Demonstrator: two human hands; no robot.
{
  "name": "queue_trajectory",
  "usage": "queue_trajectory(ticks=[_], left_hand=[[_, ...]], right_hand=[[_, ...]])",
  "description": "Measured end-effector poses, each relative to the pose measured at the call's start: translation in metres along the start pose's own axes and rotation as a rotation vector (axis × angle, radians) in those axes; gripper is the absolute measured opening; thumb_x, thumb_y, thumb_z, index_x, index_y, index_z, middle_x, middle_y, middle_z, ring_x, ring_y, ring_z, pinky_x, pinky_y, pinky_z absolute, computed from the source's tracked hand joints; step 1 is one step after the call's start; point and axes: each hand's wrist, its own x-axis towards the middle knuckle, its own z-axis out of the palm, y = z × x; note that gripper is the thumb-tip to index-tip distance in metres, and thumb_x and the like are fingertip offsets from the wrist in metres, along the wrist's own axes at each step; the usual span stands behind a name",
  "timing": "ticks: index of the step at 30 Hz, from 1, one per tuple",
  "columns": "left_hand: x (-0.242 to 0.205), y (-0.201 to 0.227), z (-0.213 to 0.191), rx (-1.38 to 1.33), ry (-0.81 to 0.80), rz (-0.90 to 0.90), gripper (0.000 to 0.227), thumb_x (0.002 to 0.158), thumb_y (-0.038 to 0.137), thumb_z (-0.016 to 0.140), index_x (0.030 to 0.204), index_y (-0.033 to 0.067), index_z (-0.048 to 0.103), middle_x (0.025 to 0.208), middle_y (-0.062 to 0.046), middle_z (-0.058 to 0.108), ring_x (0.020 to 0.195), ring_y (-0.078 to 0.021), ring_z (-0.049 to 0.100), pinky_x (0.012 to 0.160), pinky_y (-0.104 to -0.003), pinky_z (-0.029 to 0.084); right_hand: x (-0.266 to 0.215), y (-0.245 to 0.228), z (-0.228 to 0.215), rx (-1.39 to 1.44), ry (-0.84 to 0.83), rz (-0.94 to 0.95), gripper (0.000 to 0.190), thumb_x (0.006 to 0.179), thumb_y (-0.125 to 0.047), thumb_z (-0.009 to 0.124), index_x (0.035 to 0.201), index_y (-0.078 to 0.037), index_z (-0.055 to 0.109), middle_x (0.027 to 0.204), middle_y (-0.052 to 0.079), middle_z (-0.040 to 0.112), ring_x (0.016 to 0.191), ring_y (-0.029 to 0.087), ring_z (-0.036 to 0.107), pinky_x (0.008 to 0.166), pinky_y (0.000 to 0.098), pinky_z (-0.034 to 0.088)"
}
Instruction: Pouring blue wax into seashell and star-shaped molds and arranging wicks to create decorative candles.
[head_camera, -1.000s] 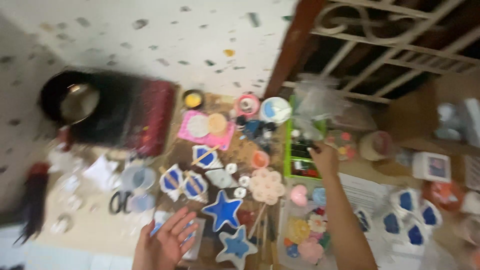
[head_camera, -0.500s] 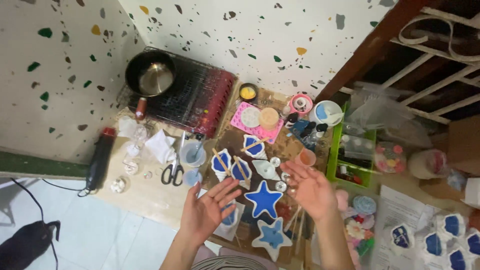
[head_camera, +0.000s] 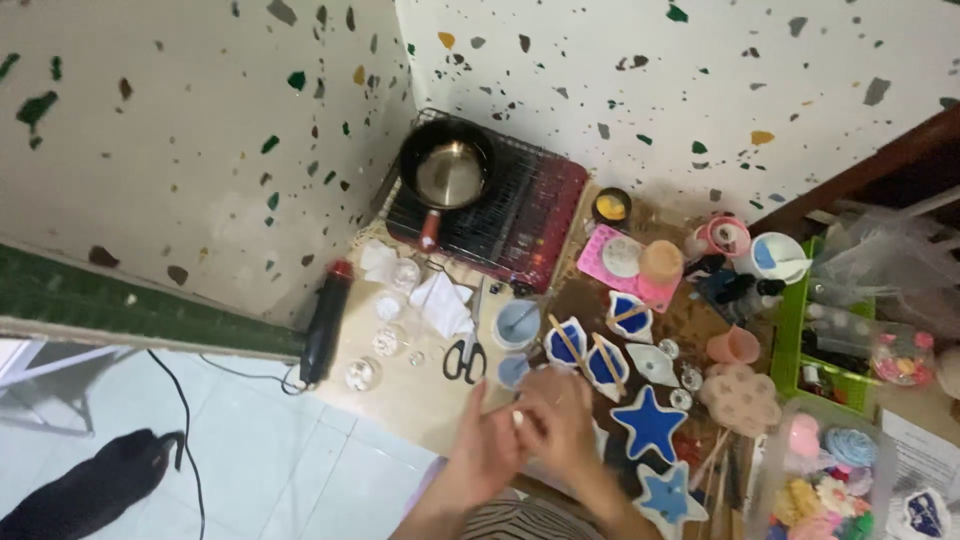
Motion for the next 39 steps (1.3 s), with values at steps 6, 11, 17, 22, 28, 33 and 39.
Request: queue_trajectory(ticks=[6, 11, 17, 22, 28, 33, 39], left_hand=[[0.043, 0.052, -0.145, 0.512, 0.29, 0.516, 0.041, 0.112, 0.028, 0.046, 0.083, -0.0004, 0.055, 0.106, -0.013, 0.072, 0.098, -0.0187, 0.065, 0.086, -0.032, 0.05], [0.113, 0.062, -0.176, 0.988, 0.377, 0.534, 0.013, 0.089, 0.008, 0.058, 0.099, 0.0011, 0.063, 0.099, -0.013, 0.072, 0.085, -0.0219, 0.064, 0.077, -0.033, 0.051], [0.141, 0.076, -0.168, 1.652, 0.195, 0.819, 0.078, 0.064, -0.002, 0.082, 0.134, -0.0026, 0.048, 0.121, -0.026, 0.059, 0.109, -0.049, 0.059, 0.089, -0.049, 0.052], [0.158, 0.089, -0.172, 1.748, 0.226, 0.482, 0.087, 0.071, 0.006, 0.084, 0.147, 0.008, 0.042, 0.13, -0.023, 0.057, 0.116, -0.0468, 0.058, 0.093, -0.05, 0.052], [0.189, 0.091, -0.201, 1.912, 0.138, 0.597, 0.103, 0.056, 0.011, 0.092, 0.144, 0.0061, 0.04, 0.137, -0.025, 0.052, 0.119, -0.0445, 0.056, 0.094, -0.048, 0.051], [0.2, 0.092, -0.208, 1.952, 0.149, 0.47, 0.102, 0.059, 0.019, 0.093, 0.149, 0.0137, 0.045, 0.146, -0.022, 0.05, 0.127, -0.0399, 0.055, 0.102, -0.044, 0.049], [0.191, 0.098, -0.193, 1.94, 0.14, 0.421, 0.102, 0.063, 0.02, 0.093, 0.152, 0.0178, 0.044, 0.146, -0.021, 0.051, 0.127, -0.0392, 0.056, 0.104, -0.043, 0.049]], right_hand=[[0.037, 0.153, 0.095, 0.218, 0.093, 0.888, 0.059, 0.082, -0.023, 0.081, 0.133, -0.004, 0.058, 0.083, 0.017, 0.07, 0.073, 0.032, 0.068, 0.065, 0.04, 0.054], [0.035, 0.177, 0.111, 0.104, -0.175, 0.817, 0.033, 0.093, -0.027, 0.071, 0.119, -0.005, 0.071, 0.091, 0.017, 0.074, 0.083, 0.03, 0.073, 0.074, 0.0391, 0.055], [0.052, 0.1, 0.084, -0.114, -0.337, 0.359, 0.026, 0.088, -0.017, 0.066, 0.109, -0.007, 0.076, 0.109, 0.018, 0.072, 0.093, 0.037, 0.07, 0.081, 0.0434, 0.056], [0.058, 0.089, 0.079, -0.056, -0.404, 0.364, 0.022, 0.089, -0.016, 0.065, 0.107, -0.005, 0.074, 0.109, 0.015, 0.073, 0.095, 0.036, 0.07, 0.082, 0.0443, 0.057], [0.069, 0.087, 0.08, -0.187, -0.456, 0.353, 0.022, 0.086, -0.015, 0.067, 0.106, -0.007, 0.075, 0.108, 0.014, 0.073, 0.095, 0.037, 0.07, 0.081, 0.0448, 0.056], [0.072, 0.088, 0.083, -0.211, -0.463, 0.314, 0.024, 0.085, -0.016, 0.067, 0.106, -0.008, 0.076, 0.111, 0.015, 0.072, 0.095, 0.036, 0.07, 0.081, 0.0448, 0.056], [0.079, 0.086, 0.081, -0.213, -0.515, 0.368, 0.021, 0.089, -0.018, 0.065, 0.105, -0.011, 0.075, 0.115, 0.014, 0.073, 0.097, 0.036, 0.07, 0.082, 0.044, 0.057]])
